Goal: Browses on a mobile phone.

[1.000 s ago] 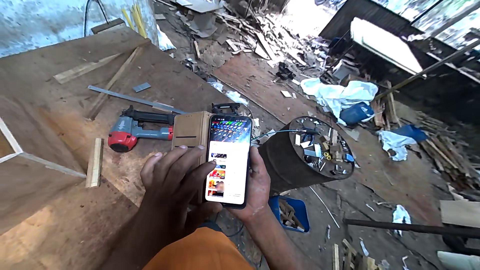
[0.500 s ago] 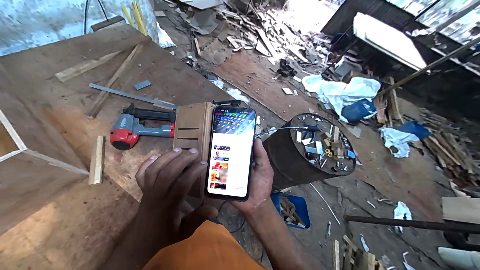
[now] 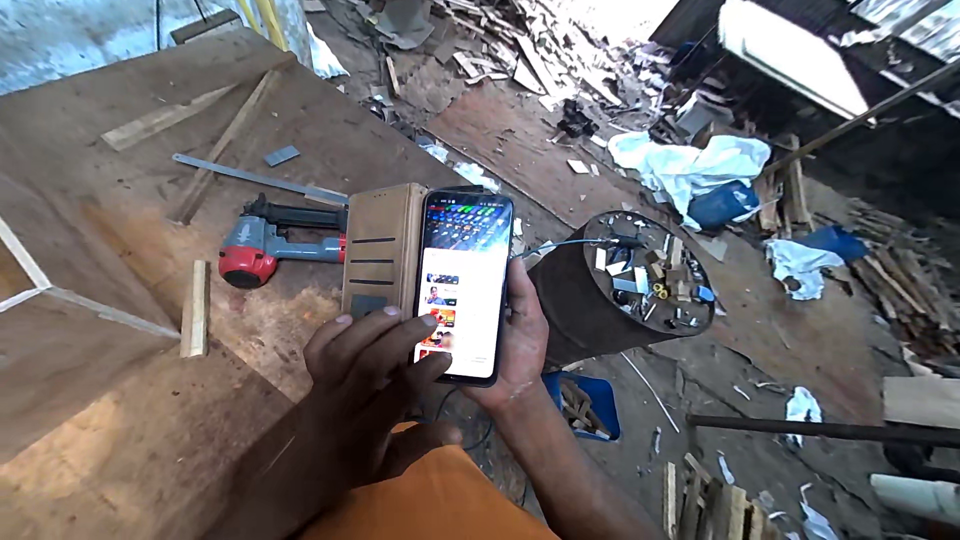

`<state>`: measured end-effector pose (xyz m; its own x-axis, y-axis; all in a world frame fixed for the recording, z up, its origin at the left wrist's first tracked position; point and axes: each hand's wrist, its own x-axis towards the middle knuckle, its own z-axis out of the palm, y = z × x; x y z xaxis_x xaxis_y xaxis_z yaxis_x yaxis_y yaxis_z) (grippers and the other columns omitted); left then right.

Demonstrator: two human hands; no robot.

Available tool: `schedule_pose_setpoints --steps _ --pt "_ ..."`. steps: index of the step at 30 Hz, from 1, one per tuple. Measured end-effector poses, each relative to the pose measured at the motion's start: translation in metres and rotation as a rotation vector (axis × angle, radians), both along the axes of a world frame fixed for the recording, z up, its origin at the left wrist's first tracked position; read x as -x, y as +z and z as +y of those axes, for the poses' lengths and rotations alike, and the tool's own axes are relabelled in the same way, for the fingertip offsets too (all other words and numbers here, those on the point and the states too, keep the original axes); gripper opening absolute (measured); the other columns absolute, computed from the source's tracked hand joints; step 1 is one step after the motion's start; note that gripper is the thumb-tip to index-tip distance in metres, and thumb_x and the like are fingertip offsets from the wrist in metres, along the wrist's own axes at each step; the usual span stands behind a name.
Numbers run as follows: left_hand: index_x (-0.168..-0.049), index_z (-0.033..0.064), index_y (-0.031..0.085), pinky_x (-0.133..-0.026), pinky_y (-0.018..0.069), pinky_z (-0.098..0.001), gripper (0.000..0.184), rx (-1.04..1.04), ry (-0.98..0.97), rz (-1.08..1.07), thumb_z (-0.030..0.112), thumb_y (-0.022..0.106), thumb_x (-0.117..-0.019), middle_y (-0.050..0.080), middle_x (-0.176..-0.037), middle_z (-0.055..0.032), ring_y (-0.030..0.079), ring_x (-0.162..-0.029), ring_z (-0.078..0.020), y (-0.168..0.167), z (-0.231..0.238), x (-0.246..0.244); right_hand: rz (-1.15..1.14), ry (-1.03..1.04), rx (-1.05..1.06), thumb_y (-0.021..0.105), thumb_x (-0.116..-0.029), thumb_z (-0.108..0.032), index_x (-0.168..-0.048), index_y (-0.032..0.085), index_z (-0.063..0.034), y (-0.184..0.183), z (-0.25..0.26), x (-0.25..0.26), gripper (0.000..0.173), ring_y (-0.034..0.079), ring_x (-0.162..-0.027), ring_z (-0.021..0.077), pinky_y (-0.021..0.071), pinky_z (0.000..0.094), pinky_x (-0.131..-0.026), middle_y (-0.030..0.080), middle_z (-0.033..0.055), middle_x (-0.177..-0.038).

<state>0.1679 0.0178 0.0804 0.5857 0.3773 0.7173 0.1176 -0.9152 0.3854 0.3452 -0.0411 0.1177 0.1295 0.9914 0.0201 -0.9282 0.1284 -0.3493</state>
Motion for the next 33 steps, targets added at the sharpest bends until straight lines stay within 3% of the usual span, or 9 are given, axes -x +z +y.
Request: schedule_pose_setpoints --steps 5,9,12,15,19,23,28,33 --pt "-0.132 0.0252 0.066 -0.12 0.0203 -0.0569 0.063 0.005 0.035 0.044 0.071 0.056 -0.0908 0.047 -0.155 -0.0007 0.032 -0.149 -0.0259 0.008 0.007 -0.005 0.018 -0.009 -0.001 0.051 -0.099 -0.055 -0.129 0.062 -0.0141 -0.001 -0.001 0.0 0.052 0.068 -0.11 0.024 0.0575 0.0466 -0.092 0.069 0.0126 -0.119" --pt "-0.138 0.0253 0.062 -0.119 0.0181 -0.0598 0.07 -0.005 0.073 0.097 0.076 0.051 -0.0899 0.045 -0.158 -0.0005 0.03 -0.151 -0.0277 0.016 0.007 -0.009 -0.051 0.01 -0.001 0.037 -0.1029 -0.061 -0.132 0.06 -0.0213 -0.002 -0.012 0.004 0.054 0.067 -0.109 0.0155 0.0584 0.0394 -0.088 0.068 0.0049 -0.12" --pt "-0.142 0.0256 0.059 -0.122 0.0159 -0.0603 0.075 0.008 0.091 0.117 0.078 0.05 -0.0887 0.044 -0.159 0.0014 0.028 -0.152 -0.0266 0.019 0.009 -0.01 -0.028 0.008 -0.007 0.04 -0.1018 -0.06 -0.131 0.06 -0.0192 -0.002 -0.012 0.004 0.054 0.068 -0.109 0.0175 0.0583 0.041 -0.089 0.068 0.0069 -0.12" --pt "-0.141 0.0253 0.059 -0.121 0.0174 -0.0608 0.074 0.009 0.082 0.098 0.077 0.051 -0.0886 0.044 -0.158 0.0013 0.028 -0.152 -0.0265 0.019 0.009 -0.008 0.025 -0.014 -0.008 0.05 -0.0987 -0.055 -0.128 0.062 -0.0138 -0.002 -0.007 0.002 0.052 0.068 -0.11 0.0239 0.0573 0.0464 -0.092 0.069 0.013 -0.118" --pt "-0.14 0.0243 0.058 -0.122 0.0163 -0.0596 0.074 0.029 0.076 0.074 0.075 0.056 -0.0868 0.046 -0.155 0.0007 0.028 -0.151 -0.0258 0.013 0.004 -0.002 -0.035 -0.026 -0.017 0.043 -0.1018 -0.057 -0.131 0.06 -0.0171 -0.003 -0.01 0.001 0.052 0.067 -0.112 0.0194 0.0575 0.0426 -0.093 0.068 0.0087 -0.121" --pt "-0.136 0.0244 0.06 -0.121 0.018 -0.0566 0.068 0.04 0.056 0.05 0.073 0.058 -0.0875 0.047 -0.153 0.001 0.03 -0.15 -0.0244 0.005 -0.001 0.004 0.027 -0.02 -0.014 0.049 -0.0994 -0.055 -0.13 0.061 -0.0136 -0.004 -0.008 0.0 0.052 0.068 -0.111 0.0252 0.0572 0.0478 -0.092 0.068 0.0133 -0.12" --pt "-0.128 0.0261 0.065 -0.12 0.0218 -0.0544 0.06 0.029 0.013 0.012 0.072 0.056 -0.0911 0.049 -0.151 0.0024 0.032 -0.149 -0.0242 0.002 -0.004 0.007 -0.094 -0.017 -0.023 0.035 -0.1042 -0.058 -0.134 0.058 -0.0204 -0.001 -0.015 0.004 0.053 0.066 -0.113 0.0147 0.0581 0.0388 -0.09 0.067 0.0045 -0.123" --pt "-0.128 0.0265 0.067 -0.121 0.0209 -0.0548 0.059 -0.015 0.0 0.005 0.071 0.058 -0.0904 0.048 -0.153 0.0013 0.031 -0.15 -0.0248 -0.001 -0.004 0.007 -0.09 -0.008 -0.02 0.038 -0.1036 -0.057 -0.133 0.059 -0.0198 0.0 -0.014 0.006 0.051 0.066 -0.113 0.015 0.058 0.0388 -0.091 0.067 0.0049 -0.123"
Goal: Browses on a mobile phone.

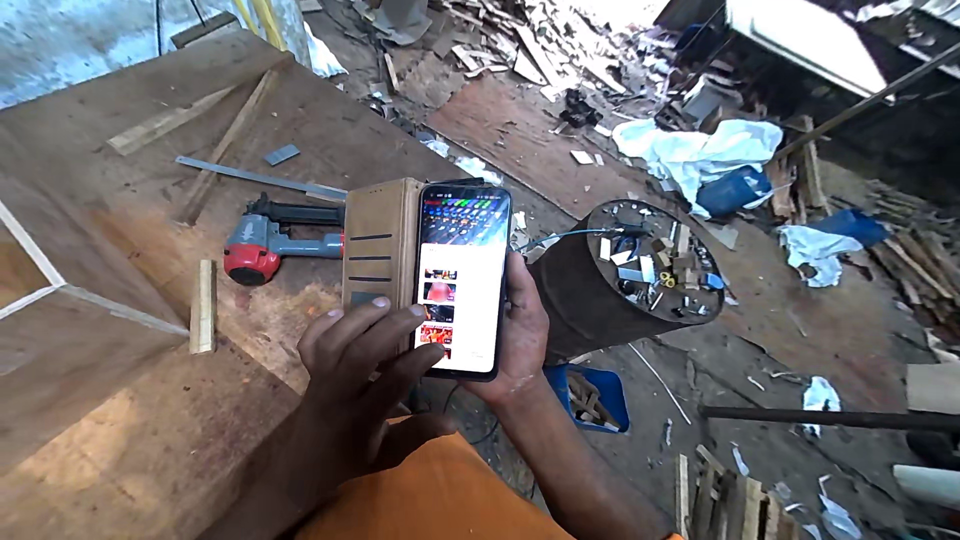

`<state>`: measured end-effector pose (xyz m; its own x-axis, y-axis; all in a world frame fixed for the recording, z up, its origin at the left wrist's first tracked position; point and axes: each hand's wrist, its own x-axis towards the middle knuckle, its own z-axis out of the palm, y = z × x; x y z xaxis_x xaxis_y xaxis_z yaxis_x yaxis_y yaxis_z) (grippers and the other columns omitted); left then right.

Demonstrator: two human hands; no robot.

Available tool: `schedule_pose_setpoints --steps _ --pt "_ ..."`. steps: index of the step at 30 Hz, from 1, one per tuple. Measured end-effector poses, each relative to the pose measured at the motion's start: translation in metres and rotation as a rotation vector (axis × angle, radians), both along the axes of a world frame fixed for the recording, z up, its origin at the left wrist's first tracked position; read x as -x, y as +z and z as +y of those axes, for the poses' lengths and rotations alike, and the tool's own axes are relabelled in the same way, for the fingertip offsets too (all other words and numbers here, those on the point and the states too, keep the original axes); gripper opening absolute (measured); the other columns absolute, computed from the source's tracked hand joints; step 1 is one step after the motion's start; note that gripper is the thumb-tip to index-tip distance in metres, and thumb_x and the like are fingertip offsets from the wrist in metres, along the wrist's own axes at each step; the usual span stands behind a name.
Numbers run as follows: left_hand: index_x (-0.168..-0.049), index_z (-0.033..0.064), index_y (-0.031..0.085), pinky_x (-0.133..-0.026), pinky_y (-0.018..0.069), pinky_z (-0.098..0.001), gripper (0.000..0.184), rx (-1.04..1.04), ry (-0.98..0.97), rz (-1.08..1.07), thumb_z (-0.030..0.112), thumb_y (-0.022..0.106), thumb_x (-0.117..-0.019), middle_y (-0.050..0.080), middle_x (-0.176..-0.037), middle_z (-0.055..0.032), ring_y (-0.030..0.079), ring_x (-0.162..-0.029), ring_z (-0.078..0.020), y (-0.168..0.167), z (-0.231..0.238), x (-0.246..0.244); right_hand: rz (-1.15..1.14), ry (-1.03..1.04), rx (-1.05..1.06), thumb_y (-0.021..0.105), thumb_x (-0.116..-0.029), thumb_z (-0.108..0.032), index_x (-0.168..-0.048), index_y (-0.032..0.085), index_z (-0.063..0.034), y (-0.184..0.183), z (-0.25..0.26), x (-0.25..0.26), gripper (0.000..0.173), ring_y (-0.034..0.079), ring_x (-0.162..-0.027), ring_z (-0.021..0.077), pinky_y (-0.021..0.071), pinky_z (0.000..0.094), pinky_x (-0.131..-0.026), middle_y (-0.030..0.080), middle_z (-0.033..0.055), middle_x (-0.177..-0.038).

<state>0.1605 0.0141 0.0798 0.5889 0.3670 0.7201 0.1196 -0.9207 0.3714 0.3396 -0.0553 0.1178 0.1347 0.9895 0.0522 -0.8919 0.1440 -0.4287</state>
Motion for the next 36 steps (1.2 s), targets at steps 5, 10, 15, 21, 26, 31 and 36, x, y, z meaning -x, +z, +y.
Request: schedule_pose_setpoints --steps 5,10,15,21,26,31,36 --pt "-0.13 0.0243 0.067 -0.12 0.0208 -0.0576 0.062 0.013 0.042 0.015 0.07 0.059 -0.089 0.049 -0.153 -0.0015 0.033 -0.148 -0.0271 0.003 0.003 -0.002 0.103 0.005 0.012 0.051 -0.099 -0.053 -0.129 0.061 -0.0134 0.0 0.006 -0.001 0.051 0.068 -0.11 0.0252 0.0571 0.0479 -0.092 0.068 0.0134 -0.12" --pt "-0.132 0.0262 0.064 -0.12 0.0194 -0.058 0.064 0.006 0.07 0.05 0.073 0.054 -0.0903 0.047 -0.154 0.0016 0.03 -0.15 -0.0248 0.008 0.007 -0.004 0.105 0.016 -0.013 0.05 -0.0995 -0.054 -0.13 0.06 -0.0137 0.0 0.004 0.0 0.051 0.068 -0.111 0.025 0.0568 0.0472 -0.093 0.068 0.0137 -0.121" --pt "-0.132 0.0234 0.064 -0.12 0.0189 -0.0573 0.066 0.008 0.059 0.006 0.073 0.054 -0.09 0.049 -0.152 0.0 0.032 -0.149 -0.0251 0.01 0.004 -0.003 0.108 0.012 -0.022 0.051 -0.0991 -0.054 -0.131 0.06 -0.0136 0.0 0.002 0.0 0.052 0.068 -0.111 0.025 0.0567 0.0472 -0.093 0.068 0.0136 -0.121" --pt "-0.132 0.0211 0.063 -0.121 0.0171 -0.0583 0.071 0.012 0.099 -0.032 0.075 0.054 -0.0881 0.05 -0.15 -0.0007 0.032 -0.149 -0.0254 0.009 0.002 -0.002 0.109 0.003 -0.018 0.05 -0.0996 -0.055 -0.132 0.06 -0.0136 -0.001 -0.001 0.0 0.053 0.067 -0.113 0.0255 0.0562 0.0478 -0.094 0.067 0.014 -0.122" --pt "-0.131 0.0212 0.064 -0.12 0.0171 -0.0589 0.072 0.005 0.126 0.003 0.078 0.05 -0.0888 0.049 -0.152 -0.001 0.031 -0.149 -0.0258 0.008 -0.002 0.0 0.112 0.014 -0.022 0.048 -0.0996 -0.056 -0.132 0.059 -0.0136 -0.001 -0.002 0.001 0.054 0.067 -0.113 0.0255 0.0563 0.0479 -0.094 0.067 0.0141 -0.122" --pt "-0.133 0.0215 0.064 -0.121 0.0157 -0.0591 0.075 0.017 0.159 0.007 0.08 0.049 -0.0878 0.051 -0.151 -0.0003 0.032 -0.149 -0.025 0.008 -0.004 0.001 0.097 0.012 -0.015 0.049 -0.0997 -0.056 -0.131 0.06 -0.0135 0.0 -0.004 0.003 0.054 0.067 -0.113 0.0255 0.0562 0.0476 -0.094 0.068 0.0139 -0.121" --pt "-0.132 0.0224 0.064 -0.121 0.0157 -0.0587 0.074 0.0 0.165 0.012 0.08 0.047 -0.0888 0.05 -0.152 0.0009 0.03 -0.15 -0.0241 0.007 -0.004 0.003 0.099 0.02 -0.024 0.048 -0.1003 -0.055 -0.131 0.06 -0.0139 0.0 -0.004 0.005 0.053 0.067 -0.113 0.0247 0.0562 0.0471 -0.094 0.068 0.0131 -0.122"
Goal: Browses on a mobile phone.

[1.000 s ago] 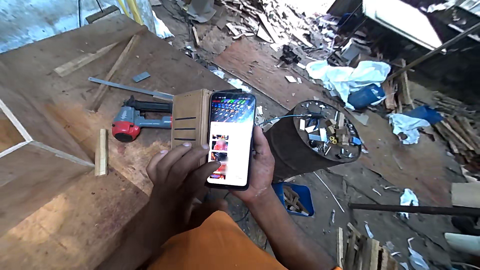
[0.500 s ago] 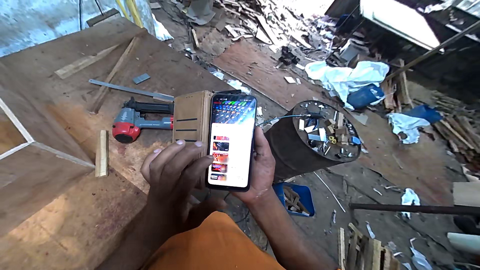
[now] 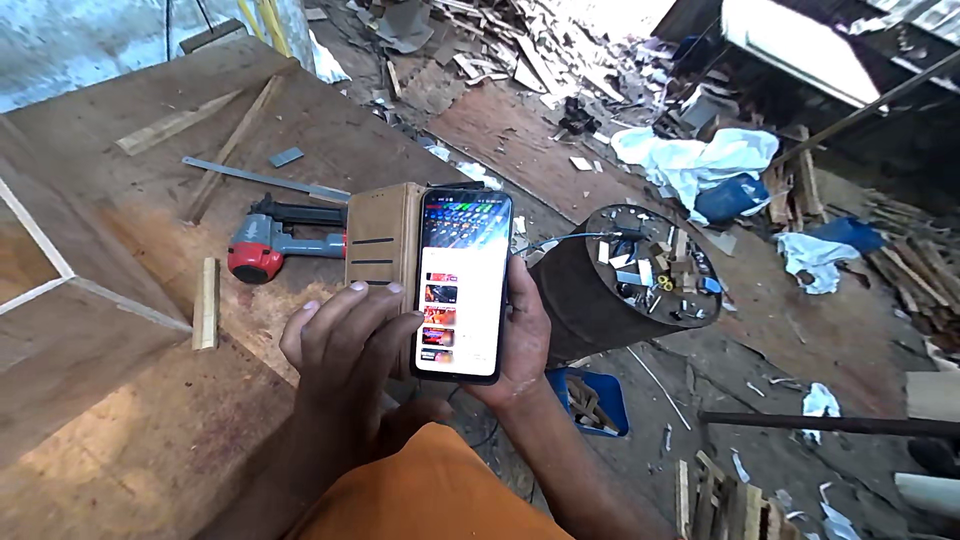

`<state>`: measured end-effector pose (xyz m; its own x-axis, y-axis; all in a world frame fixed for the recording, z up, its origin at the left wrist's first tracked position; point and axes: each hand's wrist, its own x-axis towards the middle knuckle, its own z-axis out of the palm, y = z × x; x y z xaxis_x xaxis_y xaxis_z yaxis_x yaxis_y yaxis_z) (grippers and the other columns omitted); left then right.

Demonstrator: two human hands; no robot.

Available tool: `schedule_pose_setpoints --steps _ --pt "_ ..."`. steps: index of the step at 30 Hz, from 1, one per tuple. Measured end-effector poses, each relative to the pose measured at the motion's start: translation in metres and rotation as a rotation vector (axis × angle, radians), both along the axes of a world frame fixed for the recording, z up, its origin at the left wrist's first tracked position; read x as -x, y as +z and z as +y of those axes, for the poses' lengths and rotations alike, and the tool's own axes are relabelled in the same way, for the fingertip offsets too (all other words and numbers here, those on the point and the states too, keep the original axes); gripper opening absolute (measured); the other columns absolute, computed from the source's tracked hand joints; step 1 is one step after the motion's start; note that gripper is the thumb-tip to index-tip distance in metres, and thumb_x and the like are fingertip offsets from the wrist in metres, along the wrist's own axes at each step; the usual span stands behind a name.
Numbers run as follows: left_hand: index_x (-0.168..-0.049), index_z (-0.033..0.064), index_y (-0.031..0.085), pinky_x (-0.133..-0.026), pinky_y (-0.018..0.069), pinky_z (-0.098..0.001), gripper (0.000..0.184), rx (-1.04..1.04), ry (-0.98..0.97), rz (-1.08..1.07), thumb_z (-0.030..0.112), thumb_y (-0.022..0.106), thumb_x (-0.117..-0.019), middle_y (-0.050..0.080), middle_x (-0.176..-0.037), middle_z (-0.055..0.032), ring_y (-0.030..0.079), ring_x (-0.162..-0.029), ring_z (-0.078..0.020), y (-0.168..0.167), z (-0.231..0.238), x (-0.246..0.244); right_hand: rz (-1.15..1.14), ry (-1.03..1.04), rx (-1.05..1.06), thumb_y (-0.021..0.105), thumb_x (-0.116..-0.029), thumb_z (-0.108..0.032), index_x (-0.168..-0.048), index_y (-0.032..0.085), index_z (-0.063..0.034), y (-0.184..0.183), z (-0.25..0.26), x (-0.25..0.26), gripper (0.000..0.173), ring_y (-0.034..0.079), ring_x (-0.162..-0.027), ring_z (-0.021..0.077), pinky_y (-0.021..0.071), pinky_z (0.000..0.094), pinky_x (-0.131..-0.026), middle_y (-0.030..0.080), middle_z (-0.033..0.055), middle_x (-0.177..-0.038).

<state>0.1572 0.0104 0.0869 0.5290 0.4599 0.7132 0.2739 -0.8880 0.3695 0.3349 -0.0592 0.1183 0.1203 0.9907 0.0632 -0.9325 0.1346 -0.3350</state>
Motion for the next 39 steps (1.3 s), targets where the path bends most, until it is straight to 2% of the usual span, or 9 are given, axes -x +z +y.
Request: schedule_pose_setpoints --steps 7,11,15,18,21,23,28,34,39 --pt "-0.136 0.0258 0.063 -0.12 0.0154 -0.0589 0.073 -0.016 0.026 0.034 0.08 0.049 -0.0882 0.05 -0.152 -0.0006 0.033 -0.148 -0.0244 0.001 0.003 0.001 -0.008 0.008 0.017 0.049 -0.0998 -0.055 -0.131 0.06 -0.0143 0.001 0.0 0.004 0.052 0.067 -0.112 0.0244 0.0563 0.0468 -0.094 0.068 0.0131 -0.121" --pt "-0.137 0.0265 0.062 -0.119 0.0147 -0.0593 0.075 -0.008 0.05 0.062 0.081 0.042 -0.0903 0.05 -0.151 -0.0008 0.033 -0.148 -0.025 0.009 0.006 -0.001 -0.019 0.011 0.028 0.05 -0.0998 -0.055 -0.129 0.062 -0.0141 0.002 -0.002 0.006 0.051 0.068 -0.111 0.0236 0.0572 0.0462 -0.093 0.069 0.0127 -0.119" --pt "-0.138 0.0247 0.063 -0.12 0.0148 -0.061 0.074 -0.012 0.053 0.086 0.079 0.045 -0.0897 0.049 -0.154 -0.0009 0.033 -0.149 -0.0265 0.014 0.009 -0.001 -0.092 0.027 0.021 0.04 -0.1026 -0.059 -0.131 0.06 -0.0193 -0.001 -0.007 0.009 0.053 0.068 -0.108 0.0181 0.0584 0.0414 -0.088 0.068 0.0072 -0.119" --pt "-0.138 0.0233 0.063 -0.119 0.0151 -0.0626 0.073 -0.01 0.055 0.087 0.076 0.05 -0.0889 0.049 -0.153 -0.0021 0.033 -0.148 -0.0275 0.018 0.012 -0.002 -0.043 0.011 0.009 0.049 -0.1012 -0.053 -0.13 0.061 -0.0134 -0.003 -0.004 0.009 0.05 0.068 -0.111 0.0238 0.0567 0.0464 -0.093 0.068 0.0129 -0.12" --pt "-0.138 0.0226 0.063 -0.119 0.0158 -0.062 0.071 -0.009 0.068 0.103 0.074 0.052 -0.09 0.049 -0.154 -0.0025 0.034 -0.148 -0.028 0.023 0.015 -0.003 -0.135 0.04 0.04 0.039 -0.1029 -0.06 -0.131 0.06 -0.021 -0.003 -0.012 0.013 0.053 0.068 -0.107 0.0162 0.0591 0.0402 -0.086 0.069 0.005 -0.118" --pt "-0.139 0.0234 0.063 -0.119 0.016 -0.0626 0.072 -0.002 0.076 0.126 0.074 0.051 -0.0899 0.048 -0.155 -0.002 0.034 -0.148 -0.0286 0.026 0.018 -0.004 -0.17 0.06 0.05 0.036 -0.1029 -0.062 -0.132 0.059 -0.0229 -0.004 -0.017 0.014 0.054 0.068 -0.105 0.0143 0.0596 0.0386 -0.083 0.068 0.0032 -0.118" --pt "-0.139 0.0237 0.063 -0.118 0.0174 -0.064 0.074 0.008 0.076 0.154 0.077 0.049 -0.0898 0.047 -0.157 -0.0022 0.033 -0.149 -0.0295 0.033 0.025 -0.006 -0.137 0.078 0.052 0.038 -0.1027 -0.062 -0.134 0.058 -0.0229 -0.008 -0.019 0.016 0.054 0.069 -0.104 0.0157 0.0598 0.0398 -0.083 0.068 0.0045 -0.118" --pt "-0.141 0.0223 0.062 -0.119 0.0169 -0.064 0.075 0.0 0.072 0.169 0.076 0.046 -0.0914 0.044 -0.159 -0.0024 0.032 -0.15 -0.0289 0.038 0.03 -0.008 -0.113 0.083 0.048 0.038 -0.1031 -0.061 -0.135 0.057 -0.0217 -0.01 -0.018 0.017 0.055 0.068 -0.108 0.0169 0.0586 0.0413 -0.088 0.067 0.0054 -0.121" --pt "-0.141 0.0225 0.062 -0.119 0.0168 -0.0652 0.075 0.029 0.055 0.185 0.076 0.046 -0.091 0.044 -0.159 -0.0024 0.032 -0.151 -0.0293 0.036 0.026 -0.007 -0.134 0.067 0.065 0.038 -0.1023 -0.063 -0.134 0.058 -0.0223 -0.01 -0.02 0.015 0.055 0.068 -0.106 0.0158 0.0596 0.0401 -0.084 0.068 0.0048 -0.119"
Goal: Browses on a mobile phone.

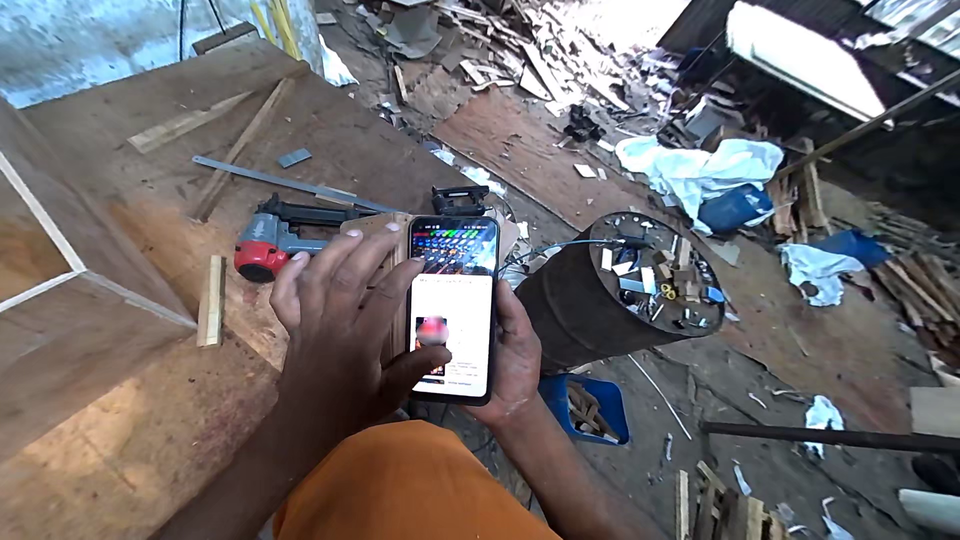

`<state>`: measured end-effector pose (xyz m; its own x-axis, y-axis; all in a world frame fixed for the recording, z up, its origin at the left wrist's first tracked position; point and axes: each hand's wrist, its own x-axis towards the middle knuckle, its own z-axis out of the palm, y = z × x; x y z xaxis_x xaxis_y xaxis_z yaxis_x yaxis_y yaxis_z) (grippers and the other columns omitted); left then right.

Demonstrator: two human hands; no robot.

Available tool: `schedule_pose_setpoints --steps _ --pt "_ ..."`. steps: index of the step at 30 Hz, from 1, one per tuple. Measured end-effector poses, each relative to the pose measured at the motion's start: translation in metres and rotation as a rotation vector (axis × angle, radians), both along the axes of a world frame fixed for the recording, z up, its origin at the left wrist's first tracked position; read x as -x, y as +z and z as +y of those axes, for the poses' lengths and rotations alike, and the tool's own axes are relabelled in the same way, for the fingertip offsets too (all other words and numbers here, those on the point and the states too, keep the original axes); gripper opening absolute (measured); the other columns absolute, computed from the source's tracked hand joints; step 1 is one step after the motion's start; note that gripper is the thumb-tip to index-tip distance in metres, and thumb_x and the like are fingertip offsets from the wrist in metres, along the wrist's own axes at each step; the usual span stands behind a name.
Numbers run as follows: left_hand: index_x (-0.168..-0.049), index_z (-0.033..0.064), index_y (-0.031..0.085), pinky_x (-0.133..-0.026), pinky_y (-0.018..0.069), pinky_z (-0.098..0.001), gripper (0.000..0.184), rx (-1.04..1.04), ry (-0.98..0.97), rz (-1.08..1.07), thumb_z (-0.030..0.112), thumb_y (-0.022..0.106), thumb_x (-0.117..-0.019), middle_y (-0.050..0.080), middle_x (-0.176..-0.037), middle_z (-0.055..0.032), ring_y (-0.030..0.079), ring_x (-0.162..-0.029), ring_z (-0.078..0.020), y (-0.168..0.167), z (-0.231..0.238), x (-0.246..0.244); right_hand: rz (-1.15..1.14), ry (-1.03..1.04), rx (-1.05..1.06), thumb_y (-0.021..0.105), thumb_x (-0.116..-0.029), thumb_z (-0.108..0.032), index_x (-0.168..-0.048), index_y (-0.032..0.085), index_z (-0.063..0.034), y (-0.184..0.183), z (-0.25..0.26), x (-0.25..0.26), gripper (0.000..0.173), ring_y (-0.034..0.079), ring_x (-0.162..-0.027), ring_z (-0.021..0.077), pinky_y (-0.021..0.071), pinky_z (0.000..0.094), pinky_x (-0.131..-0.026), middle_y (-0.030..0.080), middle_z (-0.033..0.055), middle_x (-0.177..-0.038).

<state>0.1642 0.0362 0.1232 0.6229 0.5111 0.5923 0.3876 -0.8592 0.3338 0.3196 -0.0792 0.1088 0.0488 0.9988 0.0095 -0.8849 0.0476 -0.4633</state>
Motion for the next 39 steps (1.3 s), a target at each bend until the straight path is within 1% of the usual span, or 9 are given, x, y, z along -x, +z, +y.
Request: schedule_pose_setpoints --steps 4,7,12,16,19,23,26,33,39 --pt "-0.141 0.0232 0.061 -0.118 0.018 -0.0659 0.072 0.011 -0.029 -0.016 0.074 0.05 -0.0906 0.047 -0.156 -0.0025 0.033 -0.15 -0.0297 -0.01 -0.01 0.002 -0.023 -0.019 -0.016 0.037 -0.1032 -0.061 -0.134 0.058 -0.0233 0.002 0.001 -0.005 0.053 0.068 -0.107 0.0142 0.0595 0.0387 -0.084 0.068 0.0033 -0.12" --pt "-0.142 0.0247 0.06 -0.118 0.0174 -0.0651 0.075 0.022 -0.039 -0.013 0.077 0.049 -0.0892 0.046 -0.156 -0.0007 0.032 -0.15 -0.028 -0.016 -0.017 0.004 -0.026 -0.035 -0.007 0.036 -0.103 -0.062 -0.134 0.058 -0.0239 0.005 0.002 -0.006 0.054 0.068 -0.106 0.0139 0.06 0.0376 -0.082 0.068 0.003 -0.12" --pt "-0.142 0.0256 0.06 -0.118 0.0183 -0.0635 0.074 0.024 -0.038 -0.016 0.076 0.049 -0.0893 0.046 -0.157 0.0002 0.033 -0.149 -0.0269 -0.021 -0.018 0.005 -0.026 -0.036 -0.011 0.035 -0.1032 -0.062 -0.135 0.057 -0.0237 0.003 0.005 -0.008 0.054 0.067 -0.107 0.0138 0.0594 0.0375 -0.083 0.067 0.0032 -0.121" --pt "-0.141 0.0259 0.061 -0.118 0.0181 -0.0642 0.072 0.012 -0.02 -0.014 0.076 0.047 -0.0908 0.047 -0.156 -0.0007 0.032 -0.15 -0.0278 -0.019 -0.013 0.004 0.012 -0.013 -0.007 0.037 -0.1027 -0.063 -0.134 0.058 -0.0233 0.002 0.008 -0.007 0.055 0.068 -0.106 0.0147 0.0598 0.0387 -0.083 0.068 0.0035 -0.12" --pt "-0.141 0.0246 0.061 -0.117 0.0186 -0.0655 0.07 -0.002 -0.015 -0.019 0.072 0.052 -0.0907 0.047 -0.156 -0.002 0.033 -0.15 -0.0285 -0.015 -0.006 0.003 0.012 0.012 -0.004 0.038 -0.102 -0.063 -0.134 0.058 -0.0233 0.0 0.009 -0.006 0.055 0.068 -0.107 0.0153 0.0596 0.0397 -0.085 0.067 0.0036 -0.121" --pt "-0.141 0.0232 0.062 -0.118 0.0189 -0.0675 0.071 -0.002 -0.012 -0.03 0.072 0.052 -0.0907 0.049 -0.155 -0.0025 0.034 -0.15 -0.0297 -0.011 0.003 0.002 0.027 0.017 0.031 0.04 -0.1015 -0.064 -0.134 0.059 -0.0214 -0.002 0.01 -0.004 0.056 0.068 -0.107 0.0167 0.0594 0.0409 -0.086 0.068 0.0054 -0.12" --pt "-0.141 0.0233 0.062 -0.119 0.0175 -0.0663 0.071 0.002 -0.006 -0.024 0.073 0.051 -0.0907 0.048 -0.156 -0.0022 0.034 -0.15 -0.029 -0.009 0.004 0.0 0.028 0.022 0.023 0.039 -0.1016 -0.064 -0.135 0.057 -0.0211 -0.003 0.011 -0.004 0.057 0.068 -0.108 0.0176 0.0591 0.0417 -0.086 0.067 0.0064 -0.121" --pt "-0.142 0.0241 0.061 -0.117 0.0201 -0.0662 0.071 0.005 -0.011 -0.037 0.072 0.052 -0.0907 0.048 -0.156 -0.0015 0.034 -0.149 -0.0286 -0.01 0.004 -0.001 0.042 0.025 0.004 0.039 -0.1019 -0.063 -0.135 0.057 -0.021 -0.003 0.013 -0.006 0.057 0.068 -0.109 0.0182 0.059 0.0423 -0.088 0.067 0.0067 -0.122" --pt "-0.144 0.0256 0.059 -0.118 0.0181 -0.0651 0.073 0.028 -0.022 -0.017 0.075 0.05 -0.09 0.045 -0.157 0.0 0.03 -0.151 -0.0273 -0.016 -0.002 0.001 0.043 0.011 -0.007 0.039 -0.1016 -0.063 -0.135 0.058 -0.022 0.0 0.017 -0.009 0.056 0.067 -0.11 0.0173 0.0588 0.0416 -0.087 0.067 0.0057 -0.122"
